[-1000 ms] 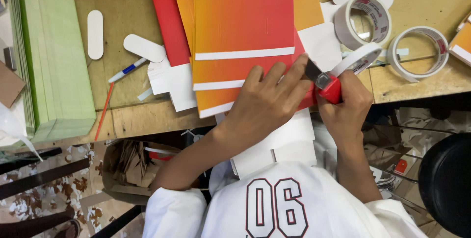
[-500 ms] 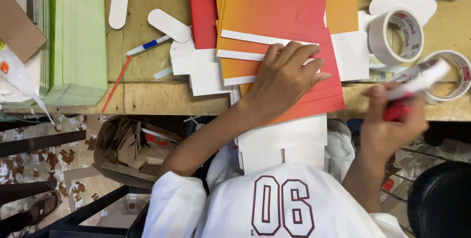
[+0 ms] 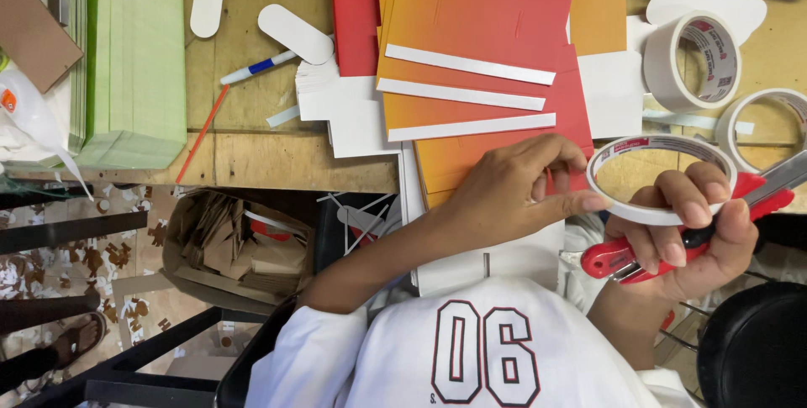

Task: The person applies strips of white double-sided tape to the edges of stacked colored paper sheets. They use a red tape dispenser to cut and place the tape in parallel lines along the paper edges.

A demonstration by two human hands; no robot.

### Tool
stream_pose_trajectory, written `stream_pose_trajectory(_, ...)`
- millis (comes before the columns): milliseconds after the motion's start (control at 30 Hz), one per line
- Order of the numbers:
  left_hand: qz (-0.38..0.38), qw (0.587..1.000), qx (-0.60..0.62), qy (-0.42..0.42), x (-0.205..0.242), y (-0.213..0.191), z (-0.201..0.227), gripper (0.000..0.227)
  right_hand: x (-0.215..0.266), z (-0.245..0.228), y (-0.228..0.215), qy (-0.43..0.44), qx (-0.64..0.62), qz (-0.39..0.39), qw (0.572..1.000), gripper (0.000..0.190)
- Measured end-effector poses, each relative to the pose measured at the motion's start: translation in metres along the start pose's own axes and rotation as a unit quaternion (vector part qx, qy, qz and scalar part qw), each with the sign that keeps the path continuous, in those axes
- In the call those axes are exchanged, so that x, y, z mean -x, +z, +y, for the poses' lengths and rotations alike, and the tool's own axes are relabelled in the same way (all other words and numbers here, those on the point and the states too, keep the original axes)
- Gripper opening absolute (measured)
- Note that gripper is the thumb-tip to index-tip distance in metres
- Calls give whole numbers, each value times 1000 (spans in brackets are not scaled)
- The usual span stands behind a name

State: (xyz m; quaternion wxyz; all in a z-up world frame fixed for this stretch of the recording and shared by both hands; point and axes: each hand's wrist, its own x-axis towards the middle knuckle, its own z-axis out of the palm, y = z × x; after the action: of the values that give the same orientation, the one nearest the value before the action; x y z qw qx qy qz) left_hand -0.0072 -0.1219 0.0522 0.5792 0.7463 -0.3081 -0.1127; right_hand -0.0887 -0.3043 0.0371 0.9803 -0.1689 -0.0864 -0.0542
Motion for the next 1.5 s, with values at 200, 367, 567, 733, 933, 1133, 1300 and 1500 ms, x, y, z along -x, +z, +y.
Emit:
stream_pose_trajectory(200, -51, 988, 141, 27, 5, -8, 7, 24, -9, 5, 3, -30, 87, -100, 991, 14)
stream_pose_trajectory(367, -12, 993, 100, 61, 13, -20, 21, 22, -3, 24, 14, -219, 493, 42, 841, 20)
stream_pose_trajectory(567, 47, 994, 7, 96, 33, -51, 23, 22, -19, 40, 35, -303, 735, 97, 599, 23)
stream_pose_trajectory(733, 43, 992, -36, 111, 51, -83, 22, 21, -14, 48, 33, -206, 706, 42, 676, 22)
stream_pose_trajectory(933, 13, 993, -119, 11, 82, -112, -8, 22, -6, 60, 41, -96, 698, 57, 708, 25)
stream_pose_trajectory(1133, 40, 958, -277, 54, 87, -121, -22, 75, -7, 65, 54, -80, 745, 22, 662, 23)
stream_pose_trajectory(1300, -12, 918, -361, 166, 82, -108, -46, 78, -12, 48, 47, -48, 860, -33, 507, 19)
stream_pose_trajectory(1500, 14, 918, -306, 250, 78, -114, -54, 51, -22, 42, 23, -25, 880, -66, 470, 21)
